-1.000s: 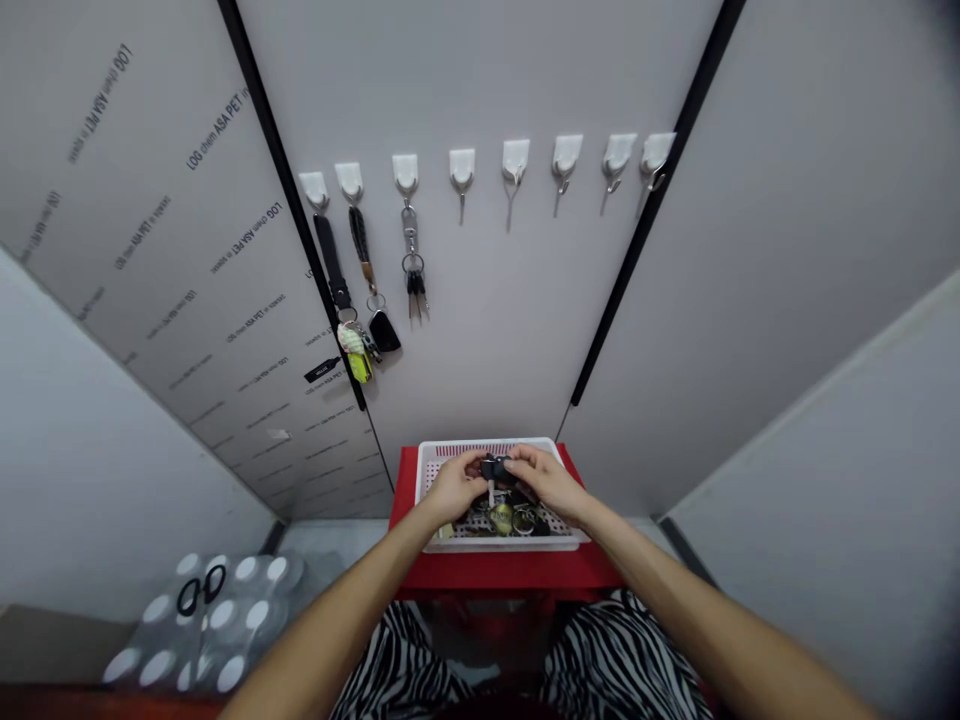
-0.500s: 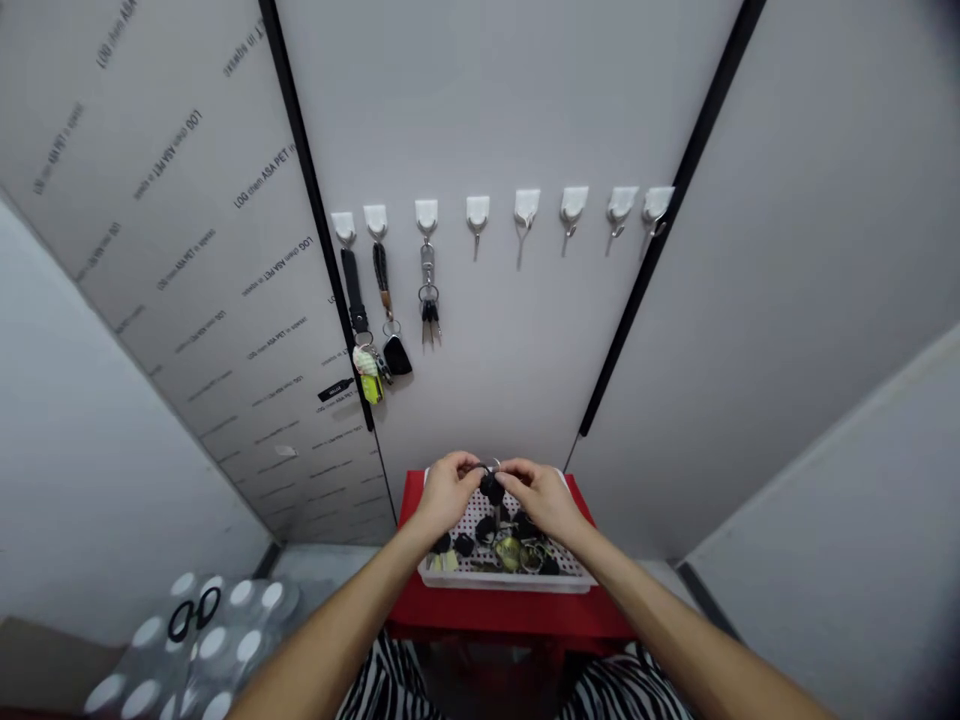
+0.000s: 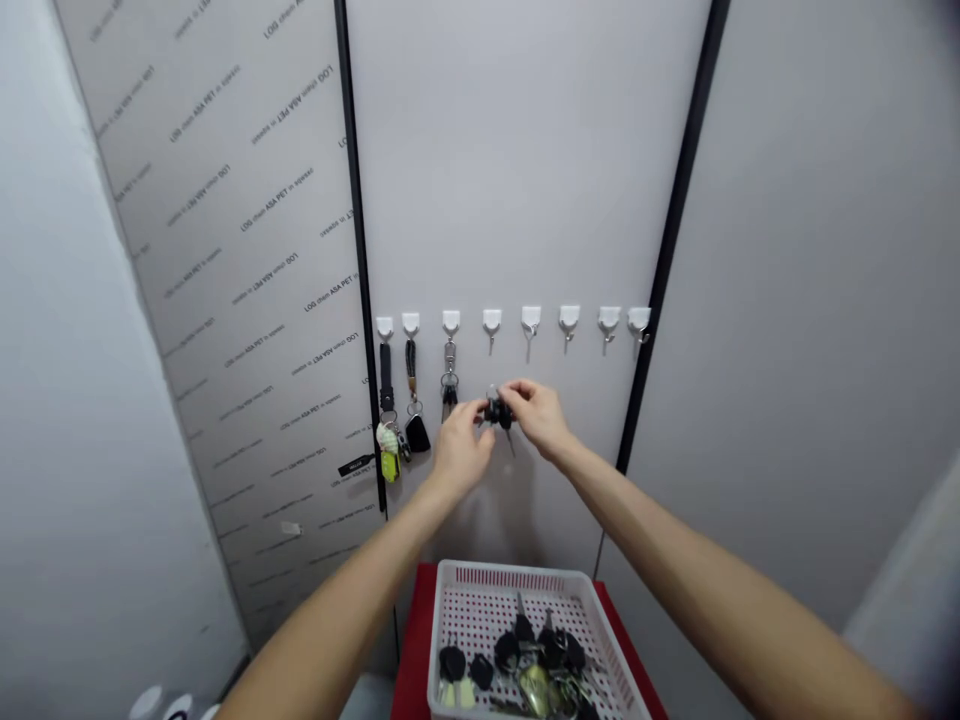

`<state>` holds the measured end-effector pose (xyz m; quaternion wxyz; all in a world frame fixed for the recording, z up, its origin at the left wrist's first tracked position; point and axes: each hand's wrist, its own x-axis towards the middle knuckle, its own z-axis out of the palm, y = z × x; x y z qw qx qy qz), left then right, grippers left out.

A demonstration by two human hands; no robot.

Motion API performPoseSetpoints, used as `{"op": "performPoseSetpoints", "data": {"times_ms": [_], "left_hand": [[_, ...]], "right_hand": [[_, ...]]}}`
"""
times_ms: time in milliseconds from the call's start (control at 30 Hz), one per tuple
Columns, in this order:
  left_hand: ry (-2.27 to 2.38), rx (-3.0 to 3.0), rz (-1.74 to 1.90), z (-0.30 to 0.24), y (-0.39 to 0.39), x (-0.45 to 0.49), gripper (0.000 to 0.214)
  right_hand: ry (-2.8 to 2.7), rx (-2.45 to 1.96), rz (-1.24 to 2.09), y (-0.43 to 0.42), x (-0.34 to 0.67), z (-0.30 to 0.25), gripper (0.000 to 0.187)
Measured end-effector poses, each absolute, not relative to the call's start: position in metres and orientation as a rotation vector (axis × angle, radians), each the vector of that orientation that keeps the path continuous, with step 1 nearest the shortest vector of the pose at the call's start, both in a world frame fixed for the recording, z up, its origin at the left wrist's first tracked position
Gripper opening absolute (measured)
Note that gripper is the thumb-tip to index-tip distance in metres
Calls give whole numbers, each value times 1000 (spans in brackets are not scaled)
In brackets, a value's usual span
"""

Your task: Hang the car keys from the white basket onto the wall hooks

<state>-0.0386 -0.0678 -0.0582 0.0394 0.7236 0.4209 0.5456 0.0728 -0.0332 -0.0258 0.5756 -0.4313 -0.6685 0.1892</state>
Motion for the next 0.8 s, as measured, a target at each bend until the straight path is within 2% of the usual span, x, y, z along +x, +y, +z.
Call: {"op": "performPoseSetpoints", "data": {"times_ms": [233, 467, 633, 800], "left_hand": [[1479, 2244, 1761, -6, -47, -42, 31], [1491, 2265, 1683, -24, -49, -49, 28], [1439, 2229, 1410, -100, -71, -47, 26], [1384, 2382, 689, -197, -105, -34, 26]], "right_hand": [[-1407, -1069, 141, 0, 61, 23, 19], [-1492, -1216, 199, 5, 71, 16, 17], [-1692, -1235, 283, -33, 98, -59, 22], [-2288, -1368, 748, -95, 131, -175, 16]]}}
